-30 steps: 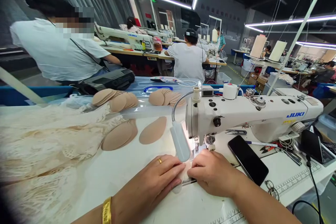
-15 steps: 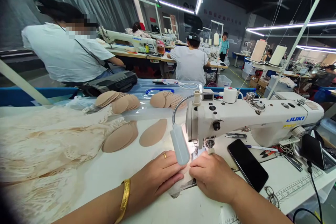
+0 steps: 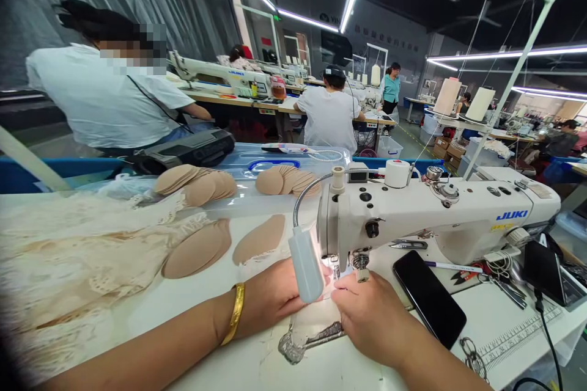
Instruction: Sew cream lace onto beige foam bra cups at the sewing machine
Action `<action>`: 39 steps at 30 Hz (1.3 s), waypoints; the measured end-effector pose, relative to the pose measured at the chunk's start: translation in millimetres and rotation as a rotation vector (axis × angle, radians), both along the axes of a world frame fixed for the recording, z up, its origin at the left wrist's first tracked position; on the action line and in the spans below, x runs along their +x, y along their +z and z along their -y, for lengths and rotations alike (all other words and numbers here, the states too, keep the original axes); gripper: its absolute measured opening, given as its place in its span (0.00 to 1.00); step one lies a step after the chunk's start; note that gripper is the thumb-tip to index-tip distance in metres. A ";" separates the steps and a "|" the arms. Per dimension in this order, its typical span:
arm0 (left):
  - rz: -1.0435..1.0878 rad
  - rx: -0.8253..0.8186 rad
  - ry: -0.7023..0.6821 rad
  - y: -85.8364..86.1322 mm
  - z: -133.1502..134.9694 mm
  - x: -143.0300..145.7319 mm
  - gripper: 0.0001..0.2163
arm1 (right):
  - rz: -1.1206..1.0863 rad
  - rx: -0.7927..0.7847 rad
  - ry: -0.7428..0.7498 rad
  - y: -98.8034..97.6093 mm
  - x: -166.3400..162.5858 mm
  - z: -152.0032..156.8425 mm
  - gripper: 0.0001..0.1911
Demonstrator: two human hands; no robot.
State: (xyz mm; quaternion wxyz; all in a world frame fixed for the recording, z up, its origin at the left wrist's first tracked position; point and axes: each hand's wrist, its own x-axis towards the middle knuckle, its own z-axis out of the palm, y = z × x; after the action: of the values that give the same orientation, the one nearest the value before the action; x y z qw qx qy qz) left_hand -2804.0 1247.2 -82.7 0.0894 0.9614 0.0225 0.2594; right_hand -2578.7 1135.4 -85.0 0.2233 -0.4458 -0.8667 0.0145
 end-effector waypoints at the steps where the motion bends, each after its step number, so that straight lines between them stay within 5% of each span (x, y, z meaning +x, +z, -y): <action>1: 0.008 0.001 -0.017 0.7 -0.4 0.4 0.13 | -0.001 0.004 -0.003 0.2 0.1 0.0 0.13; 20: -0.088 0.002 0.092 8.3 -4.9 -4.1 0.11 | 0.032 0.070 -0.077 -4.9 0.0 0.0 0.11; 31: -0.069 0.073 0.364 -2.3 -3.9 1.0 0.12 | -0.132 0.018 -0.033 -3.5 1.6 -1.0 0.10; 35: -0.030 0.041 0.386 8.6 26.8 -18.0 0.14 | -0.506 -0.303 -0.069 2.7 -10.3 5.6 0.03; 37: 0.036 -0.068 0.363 6.4 62.0 -29.0 0.13 | -0.764 -0.564 -0.083 6.4 -22.3 10.4 0.09; 39: 0.162 -0.464 0.305 -5.6 104.4 -35.4 0.14 | -0.986 -0.719 -0.081 8.1 -36.4 16.6 0.18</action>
State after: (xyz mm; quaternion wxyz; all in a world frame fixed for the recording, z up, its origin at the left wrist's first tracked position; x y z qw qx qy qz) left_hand -2839.4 1142.7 -88.4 0.2682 0.8769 0.2182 0.3339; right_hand -2615.1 1118.9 -76.9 0.4338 -0.4666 -0.5845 0.5024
